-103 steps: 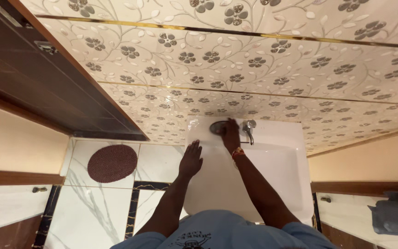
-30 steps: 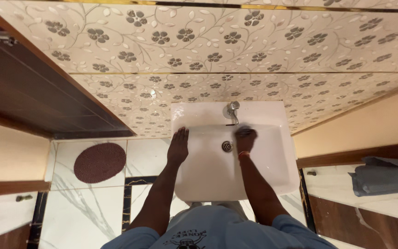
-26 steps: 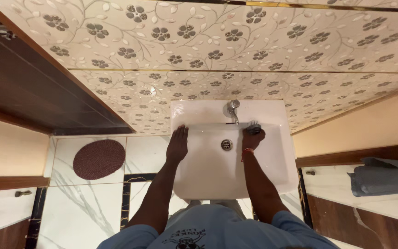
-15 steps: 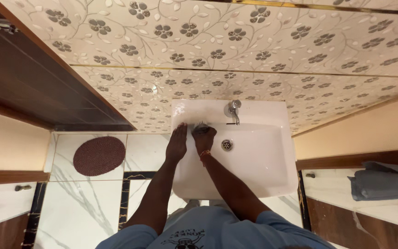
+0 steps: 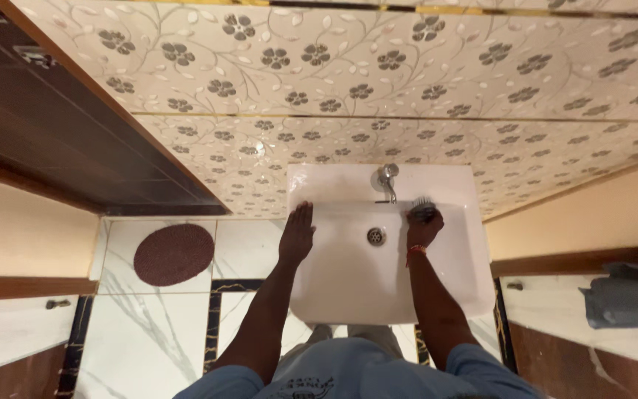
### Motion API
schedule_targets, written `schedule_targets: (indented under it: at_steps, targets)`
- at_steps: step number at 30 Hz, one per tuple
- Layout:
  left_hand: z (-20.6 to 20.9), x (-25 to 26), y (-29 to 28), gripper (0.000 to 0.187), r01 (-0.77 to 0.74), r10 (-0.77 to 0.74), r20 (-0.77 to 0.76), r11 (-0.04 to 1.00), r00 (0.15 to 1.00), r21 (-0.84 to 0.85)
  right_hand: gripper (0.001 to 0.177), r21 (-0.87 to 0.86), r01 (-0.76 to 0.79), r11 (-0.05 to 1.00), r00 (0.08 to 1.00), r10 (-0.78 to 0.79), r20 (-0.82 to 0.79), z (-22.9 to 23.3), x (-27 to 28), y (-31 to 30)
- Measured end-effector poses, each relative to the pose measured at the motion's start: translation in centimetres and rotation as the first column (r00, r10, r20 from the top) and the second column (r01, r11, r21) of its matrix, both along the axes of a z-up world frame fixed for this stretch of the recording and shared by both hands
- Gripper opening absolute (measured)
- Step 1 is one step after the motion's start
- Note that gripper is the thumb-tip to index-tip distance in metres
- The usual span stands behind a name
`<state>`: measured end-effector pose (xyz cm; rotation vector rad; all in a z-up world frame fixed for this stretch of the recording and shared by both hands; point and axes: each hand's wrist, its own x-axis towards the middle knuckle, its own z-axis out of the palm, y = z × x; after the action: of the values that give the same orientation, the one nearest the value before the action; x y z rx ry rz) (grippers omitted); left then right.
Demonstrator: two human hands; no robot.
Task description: The person scrubs the interior and exterior surfaces of a bathroom sink and faucet using a grey cloth.
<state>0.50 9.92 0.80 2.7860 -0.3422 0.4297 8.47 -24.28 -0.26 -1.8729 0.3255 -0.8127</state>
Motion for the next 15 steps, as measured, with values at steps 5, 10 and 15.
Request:
schedule_targets:
  at_steps: [5, 10, 15]
  targets:
    - [1.3, -0.1, -0.1, 0.083, -0.017, 0.004, -0.108, 0.993, 0.994, -0.117, 0.074, 0.500, -0.127, 0.857, 0.992, 0.112, 0.060, -3.7, 0.9, 5.9]
    - [0.2, 0.1, 0.0, 0.085, -0.015, 0.003, -0.071, 0.988, 0.997, -0.157, 0.057, 0.405, -0.427, 0.808, 0.854, 0.508, -0.111, -1.5, -2.5, 19.5]
    - [-1.0, 0.0, 0.3, 0.084, -0.041, 0.038, -0.016, 0.960, 0.999, -0.278, 0.050, 0.090, -0.442, 0.892, 0.815, 0.442, -0.375, 1.4, -2.7, 21.8]
